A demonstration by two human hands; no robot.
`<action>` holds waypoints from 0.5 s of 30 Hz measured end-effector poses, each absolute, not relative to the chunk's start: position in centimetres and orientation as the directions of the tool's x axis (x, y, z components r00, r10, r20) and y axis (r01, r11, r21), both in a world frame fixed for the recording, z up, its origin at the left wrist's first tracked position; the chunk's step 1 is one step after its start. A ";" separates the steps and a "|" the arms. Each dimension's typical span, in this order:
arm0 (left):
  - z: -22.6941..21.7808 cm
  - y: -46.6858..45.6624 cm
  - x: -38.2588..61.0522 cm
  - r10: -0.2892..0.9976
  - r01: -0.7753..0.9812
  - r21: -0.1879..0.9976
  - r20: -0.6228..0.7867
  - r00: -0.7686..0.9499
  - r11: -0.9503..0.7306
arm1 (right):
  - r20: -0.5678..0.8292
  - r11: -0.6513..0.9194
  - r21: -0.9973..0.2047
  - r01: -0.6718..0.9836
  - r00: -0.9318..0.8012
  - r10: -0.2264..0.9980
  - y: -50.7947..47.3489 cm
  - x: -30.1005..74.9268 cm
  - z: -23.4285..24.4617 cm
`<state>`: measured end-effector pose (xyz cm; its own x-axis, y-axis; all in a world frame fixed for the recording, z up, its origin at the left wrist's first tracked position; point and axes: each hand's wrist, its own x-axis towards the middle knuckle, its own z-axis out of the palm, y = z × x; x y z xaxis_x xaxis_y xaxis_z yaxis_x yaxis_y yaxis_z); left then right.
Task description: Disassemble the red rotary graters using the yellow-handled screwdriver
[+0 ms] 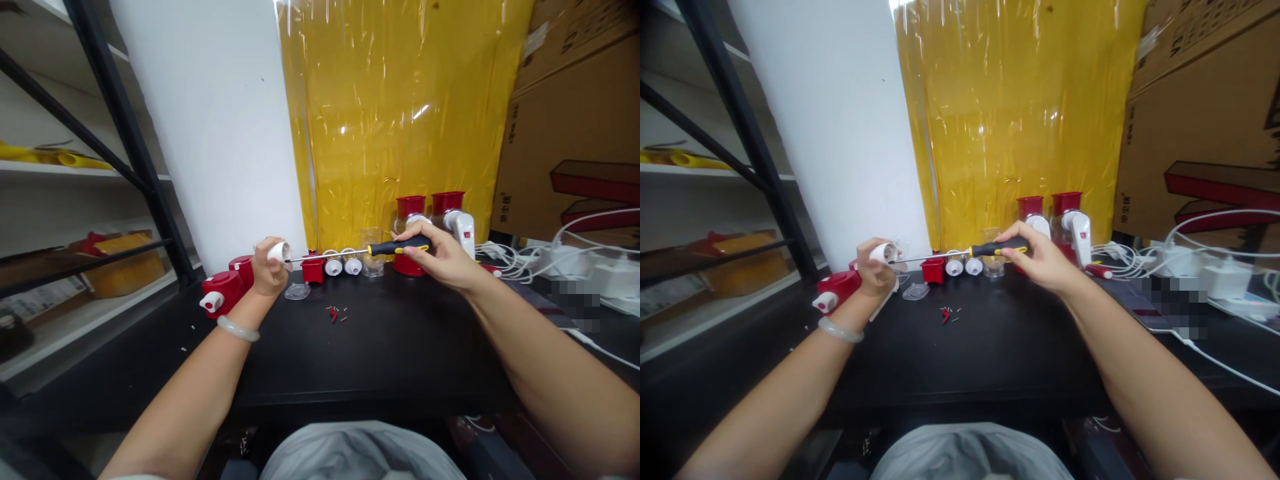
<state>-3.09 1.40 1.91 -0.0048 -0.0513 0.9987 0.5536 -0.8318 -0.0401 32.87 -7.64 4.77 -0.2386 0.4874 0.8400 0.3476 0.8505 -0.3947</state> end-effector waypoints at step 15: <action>3.8 -1.5 -1.4 0.388 0.454 0.316 0.919 0.070 -0.833 | 0.842 0.835 -0.392 0.387 -0.216 0.495 -7.3 33.3 4.8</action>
<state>-1.39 -1.47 3.82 0.0704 0.3875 0.9192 0.4544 -0.8327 0.3163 33.29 -7.35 4.84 -0.2156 0.4947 0.8419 0.3868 0.8349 -0.3915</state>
